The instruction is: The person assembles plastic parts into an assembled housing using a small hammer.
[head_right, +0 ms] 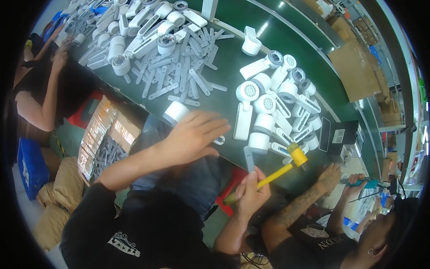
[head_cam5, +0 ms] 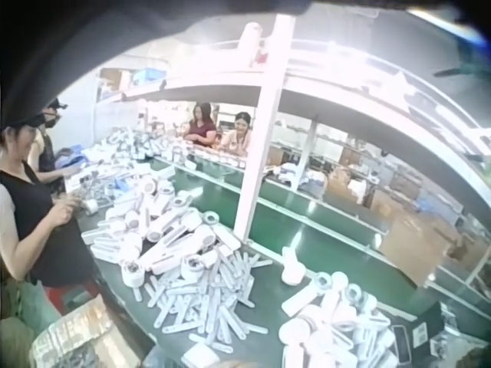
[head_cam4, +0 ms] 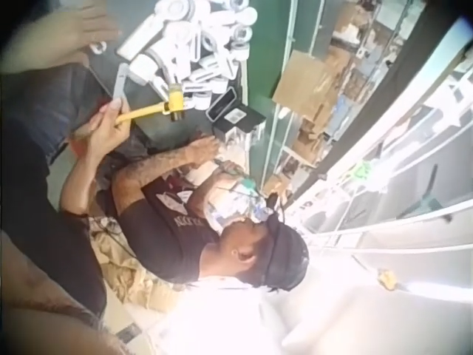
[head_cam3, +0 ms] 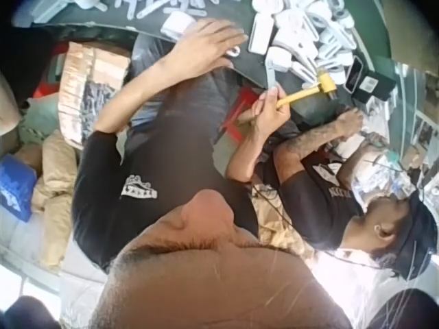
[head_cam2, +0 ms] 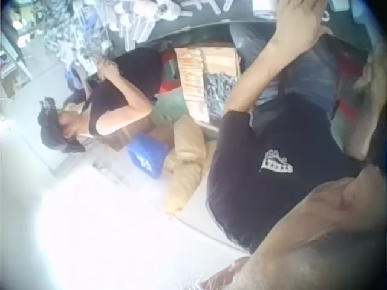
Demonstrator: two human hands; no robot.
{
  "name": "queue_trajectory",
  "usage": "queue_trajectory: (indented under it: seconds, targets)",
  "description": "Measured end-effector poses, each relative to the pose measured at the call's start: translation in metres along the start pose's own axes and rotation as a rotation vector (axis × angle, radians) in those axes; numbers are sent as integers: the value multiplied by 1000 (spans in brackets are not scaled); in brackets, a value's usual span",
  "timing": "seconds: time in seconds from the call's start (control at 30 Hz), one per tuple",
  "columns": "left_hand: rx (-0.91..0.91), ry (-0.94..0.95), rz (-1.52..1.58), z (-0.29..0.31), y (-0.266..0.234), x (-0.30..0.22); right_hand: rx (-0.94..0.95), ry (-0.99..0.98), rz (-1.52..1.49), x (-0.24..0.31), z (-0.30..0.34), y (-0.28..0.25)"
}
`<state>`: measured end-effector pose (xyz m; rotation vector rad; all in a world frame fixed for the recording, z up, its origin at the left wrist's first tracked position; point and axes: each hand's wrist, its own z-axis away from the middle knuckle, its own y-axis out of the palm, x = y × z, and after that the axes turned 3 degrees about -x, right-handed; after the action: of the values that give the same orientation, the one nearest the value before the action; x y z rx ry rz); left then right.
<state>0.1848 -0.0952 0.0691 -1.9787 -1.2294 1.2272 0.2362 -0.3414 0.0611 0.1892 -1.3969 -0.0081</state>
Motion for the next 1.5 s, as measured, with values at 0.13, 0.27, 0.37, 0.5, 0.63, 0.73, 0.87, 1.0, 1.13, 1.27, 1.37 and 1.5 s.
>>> queue_trajectory:
  seconds: [0.13, 0.27, 0.37, 0.5, 0.63, 0.73, 0.87, 1.0, 1.13, 1.27, 1.37, 1.5]
  targets:
    - [208, 26, 6, -10, 31, 16, 8, -6, 19, 3, 3, -7]
    - [125, 110, 1, -17, 28, 20, 1, -32, 120, 7, 4, -5]
    - [224, 68, 30, -17, 29, 24, 79, -19, 145, 11, 3, -2]
    - [15, 57, 43, -16, -16, 25, 211, -5, 252, 19, -12, 22]
    - [-58, 27, 21, 11, -47, 52, 351, -27, 342, 2, -34, 50]
    - [-65, 39, 110, 21, -31, 64, 399, -98, 483, -9, -49, 67]
    - [-118, -42, 161, 27, -21, 67, 480, 3, 618, -5, -55, 80]
    - [-152, 57, 178, 26, -18, 73, 578, -131, 622, -5, -66, 78]
    - [-182, 202, 147, 21, -20, 80, 610, -77, 691, 6, -71, 86]
    - [-101, 166, 163, 20, -17, 81, 485, 19, 833, 10, -63, 91]
    - [-117, 159, 165, 18, -18, 81, 533, 357, 522, 13, -64, 92]
    - [-114, 156, 124, 19, -19, 76, 443, 432, 330, -4, -63, 89]
